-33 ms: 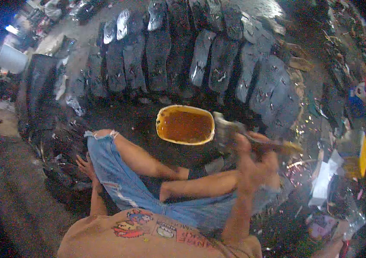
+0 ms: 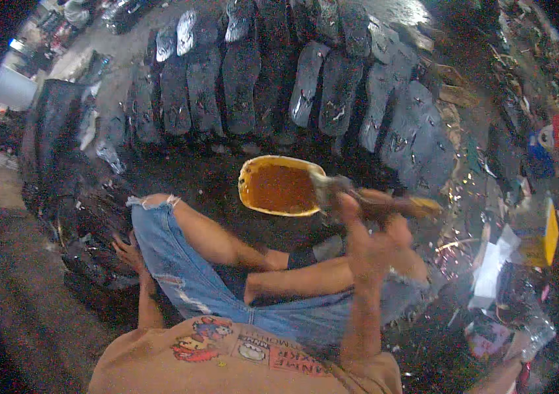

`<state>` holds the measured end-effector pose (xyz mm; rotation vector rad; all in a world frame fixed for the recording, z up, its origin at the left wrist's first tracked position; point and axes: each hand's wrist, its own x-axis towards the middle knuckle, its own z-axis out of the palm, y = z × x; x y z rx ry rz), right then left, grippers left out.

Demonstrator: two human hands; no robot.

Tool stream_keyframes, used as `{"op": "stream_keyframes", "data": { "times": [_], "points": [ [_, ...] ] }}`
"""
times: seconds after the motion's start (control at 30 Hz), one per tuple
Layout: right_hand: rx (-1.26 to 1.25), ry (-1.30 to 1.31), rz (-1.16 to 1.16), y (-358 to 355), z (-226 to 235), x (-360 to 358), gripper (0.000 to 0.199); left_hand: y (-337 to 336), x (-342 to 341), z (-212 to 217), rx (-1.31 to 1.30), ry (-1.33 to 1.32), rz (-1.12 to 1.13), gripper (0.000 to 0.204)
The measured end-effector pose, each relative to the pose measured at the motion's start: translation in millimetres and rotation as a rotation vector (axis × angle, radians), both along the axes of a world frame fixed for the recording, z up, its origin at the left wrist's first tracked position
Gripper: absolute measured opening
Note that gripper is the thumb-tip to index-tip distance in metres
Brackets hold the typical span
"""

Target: The person sits on the floor and applies a brown liquid from a yellow container onto the soles of multiple sandals using a brush. They handle each sandal individually, brush the sole, and place it back in a pile.

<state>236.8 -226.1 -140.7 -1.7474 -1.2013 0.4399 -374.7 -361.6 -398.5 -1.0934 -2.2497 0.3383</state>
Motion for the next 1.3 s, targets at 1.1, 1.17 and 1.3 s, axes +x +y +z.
{"op": "stream_keyframes", "data": {
  "times": [1.1,1.17,1.3],
  "points": [
    [-0.078,1.156,-0.047,20.6,-41.4,6.9,0.02,38.9,229.6,282.1,0.051,-0.975,-0.696,0.049],
    [-0.02,1.411,0.052,22.8,-30.5,13.9,0.02,44.4,220.7,265.5,0.196,-0.897,-0.713,0.048],
    [0.087,1.276,0.066,21.8,-24.8,26.6,0.028,68.3,245.4,275.4,0.589,-2.023,-0.476,0.042]
  ]
}}
